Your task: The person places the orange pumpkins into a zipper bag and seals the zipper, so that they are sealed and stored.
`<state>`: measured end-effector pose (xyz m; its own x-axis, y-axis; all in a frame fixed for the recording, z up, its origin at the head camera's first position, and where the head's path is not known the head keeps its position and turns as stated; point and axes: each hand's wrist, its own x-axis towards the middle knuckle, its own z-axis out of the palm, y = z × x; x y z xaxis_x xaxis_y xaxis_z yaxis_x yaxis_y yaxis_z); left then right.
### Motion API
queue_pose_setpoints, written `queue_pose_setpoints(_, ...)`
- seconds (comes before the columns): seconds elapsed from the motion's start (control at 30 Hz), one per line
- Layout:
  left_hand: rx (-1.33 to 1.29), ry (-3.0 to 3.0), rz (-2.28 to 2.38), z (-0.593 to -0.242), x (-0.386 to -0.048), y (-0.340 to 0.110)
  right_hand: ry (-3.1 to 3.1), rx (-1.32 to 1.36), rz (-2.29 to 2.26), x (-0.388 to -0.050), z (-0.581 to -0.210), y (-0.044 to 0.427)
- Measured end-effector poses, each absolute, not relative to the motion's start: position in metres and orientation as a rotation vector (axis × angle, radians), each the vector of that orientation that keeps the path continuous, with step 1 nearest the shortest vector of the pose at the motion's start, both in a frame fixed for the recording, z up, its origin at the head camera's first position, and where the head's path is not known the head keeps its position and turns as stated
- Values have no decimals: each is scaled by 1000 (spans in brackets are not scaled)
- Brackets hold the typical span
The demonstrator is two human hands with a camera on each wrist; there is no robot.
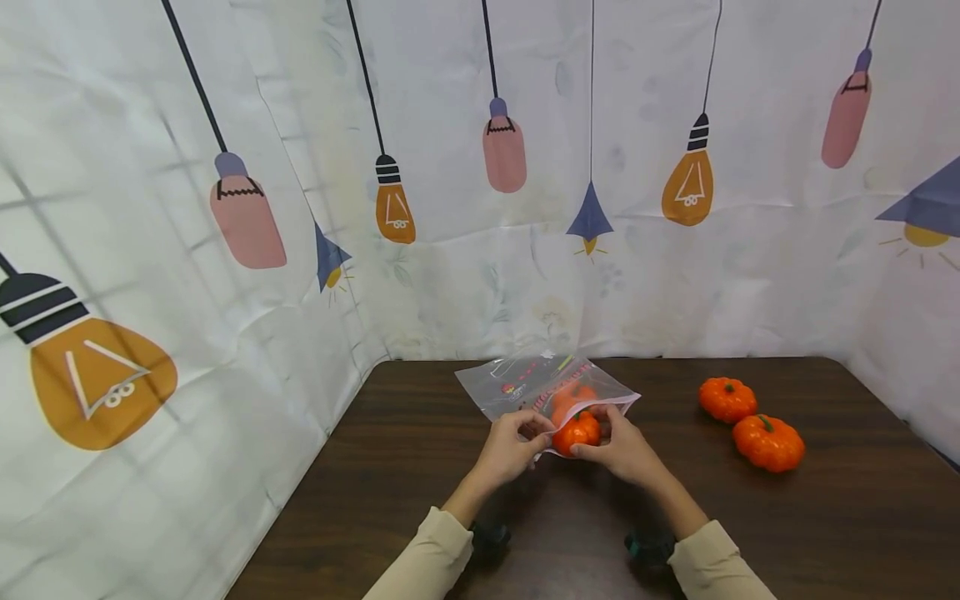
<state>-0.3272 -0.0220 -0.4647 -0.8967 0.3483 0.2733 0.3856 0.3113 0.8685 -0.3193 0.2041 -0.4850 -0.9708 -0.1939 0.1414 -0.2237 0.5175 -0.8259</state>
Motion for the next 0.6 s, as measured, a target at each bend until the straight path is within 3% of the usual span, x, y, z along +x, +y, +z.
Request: queue_pose_setpoints(0.6,-703,-2535,-1684,-465,-327,-21,-2698,326,1308,-321,-491,196)
